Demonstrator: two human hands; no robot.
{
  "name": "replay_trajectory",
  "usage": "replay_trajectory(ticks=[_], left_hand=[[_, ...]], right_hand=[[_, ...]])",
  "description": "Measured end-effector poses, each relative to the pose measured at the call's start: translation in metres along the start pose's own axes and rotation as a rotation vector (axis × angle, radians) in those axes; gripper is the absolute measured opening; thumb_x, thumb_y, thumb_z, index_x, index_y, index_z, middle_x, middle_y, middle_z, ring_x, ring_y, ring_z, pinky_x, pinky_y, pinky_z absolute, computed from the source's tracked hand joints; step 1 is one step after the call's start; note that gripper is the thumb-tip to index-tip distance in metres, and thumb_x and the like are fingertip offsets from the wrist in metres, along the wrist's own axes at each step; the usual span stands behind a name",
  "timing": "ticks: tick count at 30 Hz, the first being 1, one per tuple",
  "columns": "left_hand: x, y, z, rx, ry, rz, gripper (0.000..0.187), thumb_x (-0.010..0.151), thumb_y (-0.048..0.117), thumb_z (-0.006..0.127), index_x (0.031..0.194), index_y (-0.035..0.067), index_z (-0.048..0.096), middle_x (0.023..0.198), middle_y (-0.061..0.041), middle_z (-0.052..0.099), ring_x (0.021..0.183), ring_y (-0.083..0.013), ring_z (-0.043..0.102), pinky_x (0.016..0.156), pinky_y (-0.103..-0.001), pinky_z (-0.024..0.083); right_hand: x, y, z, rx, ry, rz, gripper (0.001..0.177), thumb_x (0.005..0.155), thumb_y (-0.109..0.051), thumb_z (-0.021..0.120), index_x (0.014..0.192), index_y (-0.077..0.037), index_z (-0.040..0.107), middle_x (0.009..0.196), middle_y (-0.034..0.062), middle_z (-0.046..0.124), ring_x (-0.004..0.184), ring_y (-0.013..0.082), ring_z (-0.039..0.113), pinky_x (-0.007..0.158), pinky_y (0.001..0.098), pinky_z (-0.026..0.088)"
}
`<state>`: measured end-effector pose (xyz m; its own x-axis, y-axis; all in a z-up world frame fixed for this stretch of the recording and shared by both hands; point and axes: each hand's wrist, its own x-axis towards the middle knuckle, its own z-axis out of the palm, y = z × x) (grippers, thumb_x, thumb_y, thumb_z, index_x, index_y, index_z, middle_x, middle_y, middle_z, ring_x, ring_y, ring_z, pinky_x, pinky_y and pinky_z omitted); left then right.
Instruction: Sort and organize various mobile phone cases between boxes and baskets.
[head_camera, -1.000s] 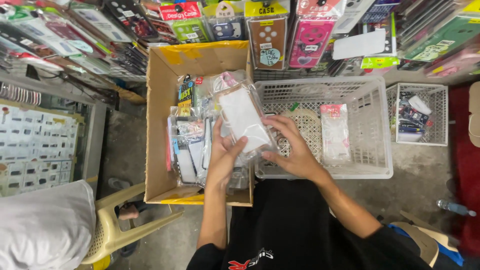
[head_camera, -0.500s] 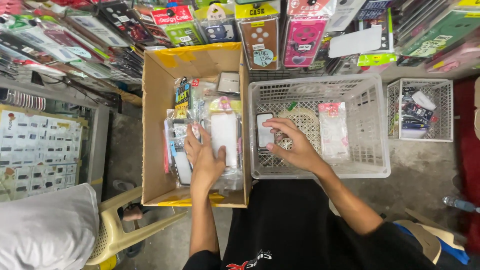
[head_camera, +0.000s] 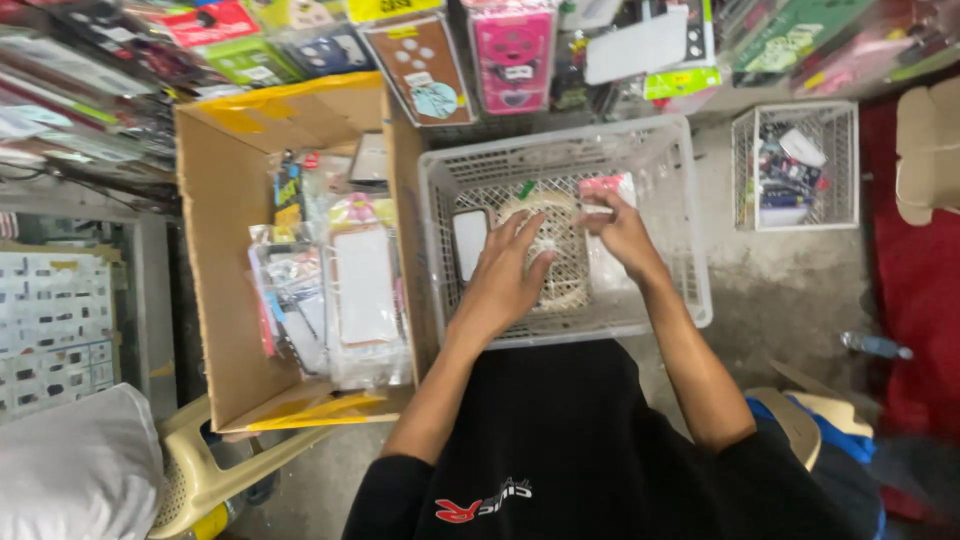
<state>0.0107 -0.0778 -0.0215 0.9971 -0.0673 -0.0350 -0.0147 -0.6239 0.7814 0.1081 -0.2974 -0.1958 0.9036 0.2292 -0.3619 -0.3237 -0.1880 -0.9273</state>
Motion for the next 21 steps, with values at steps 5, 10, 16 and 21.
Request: replay_trajectory(ticks=[5, 10, 16, 21], left_hand=[[0.048, -0.066, 0.107, -0.054, -0.177, -0.049, 0.052, 0.098, 0.025, 0.065, 0.143, 0.003, 0.053, 0.145, -0.027, 0.053, 0.136, -0.0438, 0.048, 0.114, -0.048, 0.039], [0.089, -0.164, 0.231, -0.124, -0.282, -0.147, 0.054, 0.094, 0.022, 0.065, 0.14, -0.002, 0.054, 0.135, -0.03, 0.06, 0.129, -0.0431, 0.058, 0.111, -0.046, 0.045], [0.09, -0.203, 0.299, -0.236, -0.306, -0.336, 0.059, 0.081, 0.005, 0.064, 0.138, -0.003, 0.051, 0.127, -0.029, 0.064, 0.122, -0.0413, 0.061, 0.104, -0.044, 0.048], [0.072, -0.241, 0.351, -0.68, -0.349, -0.369, 0.056, 0.088, -0.001, 0.056, 0.144, -0.002, 0.049, 0.134, -0.022, 0.065, 0.125, -0.0293, 0.062, 0.105, -0.037, 0.047]], right_hand=[[0.041, 0.095, -0.044, -0.255, 0.128, 0.079, 0.069, 0.088, -0.012, 0.073, 0.149, 0.005, 0.044, 0.147, 0.0245, 0.052, 0.128, 0.0322, 0.058, 0.107, 0.0406, 0.045], [0.075, 0.174, -0.045, -0.511, 0.085, 0.31, 0.09, 0.079, -0.021, 0.07, 0.153, 0.012, 0.032, 0.146, 0.0367, 0.051, 0.141, 0.0417, 0.051, 0.118, 0.0405, 0.043], [0.093, 0.234, -0.031, -0.852, -0.129, 0.422, 0.109, 0.088, -0.03, 0.069, 0.153, 0.019, -0.003, 0.152, 0.0516, 0.009, 0.146, 0.0604, 0.008, 0.115, 0.0495, 0.022], [0.067, 0.166, -0.022, -0.708, -0.204, 0.513, 0.106, 0.083, -0.041, 0.069, 0.155, 0.014, 0.014, 0.154, 0.0405, 0.032, 0.148, 0.0445, 0.036, 0.123, 0.0392, 0.033]])
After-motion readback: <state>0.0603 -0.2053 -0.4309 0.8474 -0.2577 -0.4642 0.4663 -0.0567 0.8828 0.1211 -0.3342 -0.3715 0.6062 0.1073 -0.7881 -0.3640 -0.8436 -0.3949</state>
